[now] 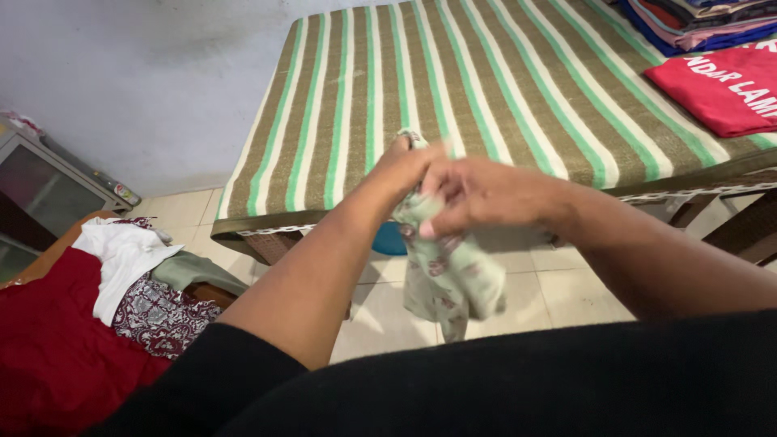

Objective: The person folds a red shirt, a pair of patterned shorts, and another red shirt by hand on a striped bedspread.

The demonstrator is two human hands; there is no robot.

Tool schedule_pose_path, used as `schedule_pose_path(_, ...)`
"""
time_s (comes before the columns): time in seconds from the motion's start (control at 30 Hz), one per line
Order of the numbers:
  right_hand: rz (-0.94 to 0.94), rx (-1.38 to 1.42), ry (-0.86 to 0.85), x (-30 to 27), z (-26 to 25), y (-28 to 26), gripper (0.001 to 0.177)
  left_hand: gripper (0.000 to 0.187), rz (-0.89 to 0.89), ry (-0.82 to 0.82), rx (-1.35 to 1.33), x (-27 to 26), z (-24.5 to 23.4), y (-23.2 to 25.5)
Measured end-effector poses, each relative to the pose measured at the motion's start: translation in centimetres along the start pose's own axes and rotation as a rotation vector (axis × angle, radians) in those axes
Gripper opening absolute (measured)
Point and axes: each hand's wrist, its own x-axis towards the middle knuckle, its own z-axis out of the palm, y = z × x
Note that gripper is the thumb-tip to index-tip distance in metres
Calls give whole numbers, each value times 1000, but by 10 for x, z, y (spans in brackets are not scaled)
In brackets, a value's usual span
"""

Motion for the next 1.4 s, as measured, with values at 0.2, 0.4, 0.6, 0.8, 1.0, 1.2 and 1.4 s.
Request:
schedule_pose_path(0.2,459,412,-85,8,-1,109,41,78,71,-411,715,-42,-25,31)
schedule_pose_path(0.4,711,519,257,18,17,217,49,86,56,-486,892,-54,-30,66)
schedule_pose_path(0.6,735,483,227,11,47,245,56,78,82,-635,763,-68,-38,100)
schedule_pose_path(0.8,774,539,231,-10,47,241,64,80,43,-676,668,-82,-38,118)
schedule_pose_path(1.0,1018,536,-15,-32,46,218,88,92,175,-641,740,-76,-31,112)
schedule_pose_path(1.2,929,653,-47,-42,49,273,59,94,277,-698,745,-70,-21,115)
schedule_pose_path(1.4,743,965,90,-61,43,298,30,93,383,-781,696,-62,-12,122)
